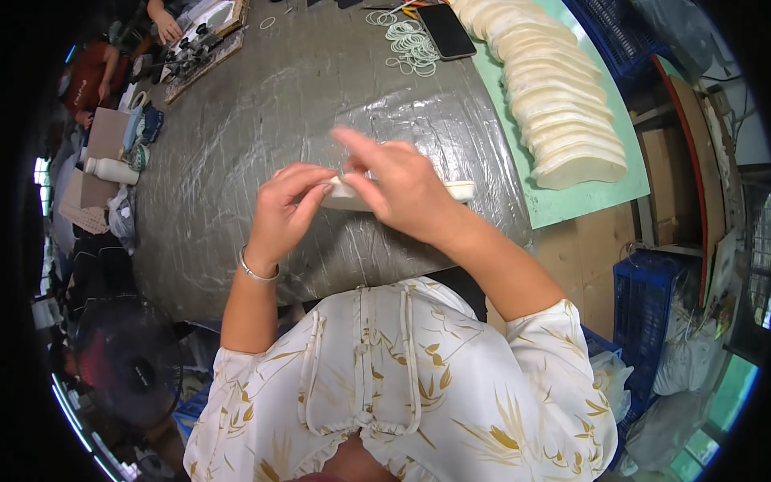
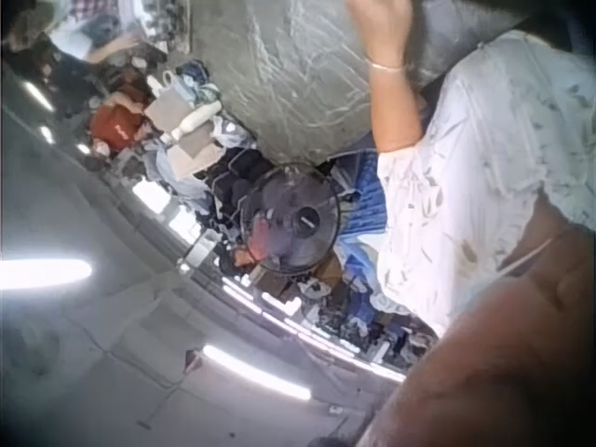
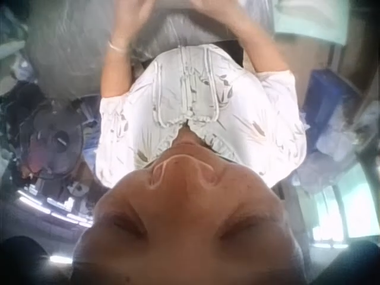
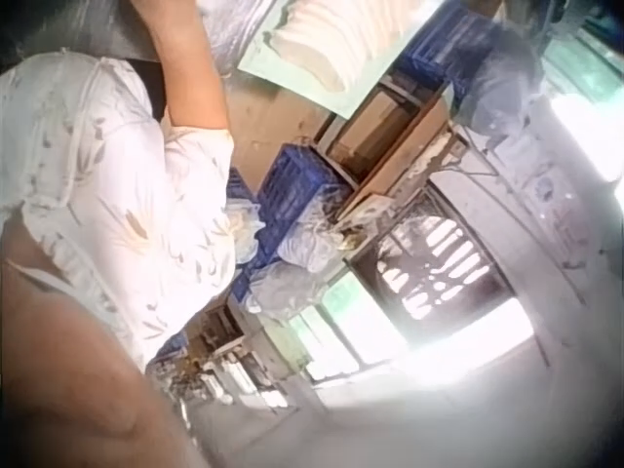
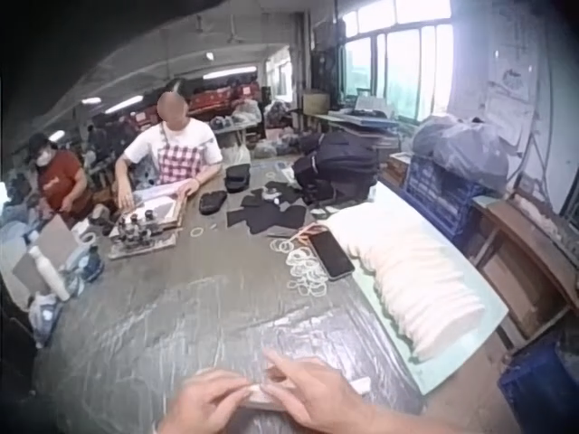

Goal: Arranging, inspecting, and bagging white shoe insole components.

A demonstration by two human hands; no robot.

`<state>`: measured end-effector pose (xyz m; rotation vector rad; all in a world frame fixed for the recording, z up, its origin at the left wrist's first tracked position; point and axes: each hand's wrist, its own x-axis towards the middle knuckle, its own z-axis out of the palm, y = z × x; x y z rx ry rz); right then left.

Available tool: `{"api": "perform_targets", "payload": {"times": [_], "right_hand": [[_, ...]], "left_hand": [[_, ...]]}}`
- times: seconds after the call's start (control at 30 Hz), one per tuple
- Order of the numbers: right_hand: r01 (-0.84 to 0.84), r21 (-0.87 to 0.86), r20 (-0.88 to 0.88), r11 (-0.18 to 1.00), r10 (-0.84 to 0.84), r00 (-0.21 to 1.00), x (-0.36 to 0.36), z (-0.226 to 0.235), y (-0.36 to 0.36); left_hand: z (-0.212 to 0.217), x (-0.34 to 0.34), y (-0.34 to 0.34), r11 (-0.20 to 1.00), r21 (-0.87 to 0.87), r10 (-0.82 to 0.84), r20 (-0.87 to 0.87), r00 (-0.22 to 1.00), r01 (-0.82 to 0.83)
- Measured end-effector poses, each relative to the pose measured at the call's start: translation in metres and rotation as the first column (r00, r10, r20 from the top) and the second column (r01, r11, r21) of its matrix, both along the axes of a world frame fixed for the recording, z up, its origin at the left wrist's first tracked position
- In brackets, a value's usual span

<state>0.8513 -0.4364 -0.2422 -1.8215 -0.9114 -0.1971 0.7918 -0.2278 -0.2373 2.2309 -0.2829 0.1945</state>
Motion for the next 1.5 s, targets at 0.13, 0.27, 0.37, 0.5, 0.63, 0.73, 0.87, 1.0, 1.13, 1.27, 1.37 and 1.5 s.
{"api": "perform_targets", "payload": {"times": [0.13,0.27,0.37,0.5,0.63,0.73,0.87,1.0,1.13,1.27,1.37,1.5], "right_hand": [[0.163,-0.06,0.087,0.985,-0.158,0.984,0.015,-0.014,-0.035],[0.122,-0.157,0.16,0.98,-0.097,0.982,0.0,-0.022,-0.043],[0.1,-0.146,0.169,0.984,-0.075,0.983,-0.008,-0.03,-0.033],[0.088,-0.162,0.219,0.983,-0.052,0.974,-0.009,-0.04,-0.022],[0.126,-0.197,0.241,0.972,-0.077,0.968,-0.015,-0.049,-0.013],[0.064,-0.169,0.221,0.984,-0.026,0.975,-0.021,-0.06,-0.007],[0.084,-0.2,-0.028,0.976,-0.092,0.995,-0.011,-0.052,-0.038],[0.189,-0.195,-0.267,0.962,-0.238,0.934,0.002,-0.047,-0.09],[0.16,-0.278,-0.122,0.947,-0.2,0.972,-0.006,-0.052,-0.091],[0.164,-0.278,0.1,0.946,-0.141,0.985,-0.016,-0.058,-0.067],[0.169,-0.262,0.146,0.95,-0.134,0.98,-0.016,-0.059,-0.052],[0.174,-0.274,0.23,0.946,-0.112,0.967,-0.014,-0.065,-0.039]], "left_hand": [[-0.017,-0.007,0.007,0.996,-0.079,0.041,0.063,0.997,-0.036],[-0.021,-0.009,0.003,0.99,-0.115,0.095,0.072,0.993,-0.086],[-0.022,-0.011,0.001,0.991,-0.104,0.095,0.071,0.993,-0.088],[-0.025,-0.012,0.0,0.993,-0.092,0.082,0.077,0.994,-0.075],[-0.022,-0.012,-0.003,0.999,-0.015,0.041,0.007,0.999,-0.041],[-0.013,-0.007,-0.017,0.963,0.267,-0.025,0.181,0.983,-0.025],[-0.031,-0.002,-0.014,0.965,0.252,-0.1,0.084,0.991,0.076],[-0.032,0.001,-0.015,0.974,0.212,-0.096,0.063,0.993,0.081],[-0.033,0.005,-0.016,0.974,0.211,-0.101,0.058,0.993,0.087],[-0.032,0.008,-0.016,0.972,0.215,-0.102,0.042,0.994,0.09],[-0.03,0.009,-0.019,0.972,0.219,-0.09,0.034,0.995,0.08],[-0.034,0.011,-0.017,0.973,0.212,-0.108,0.065,0.992,0.091]]}}
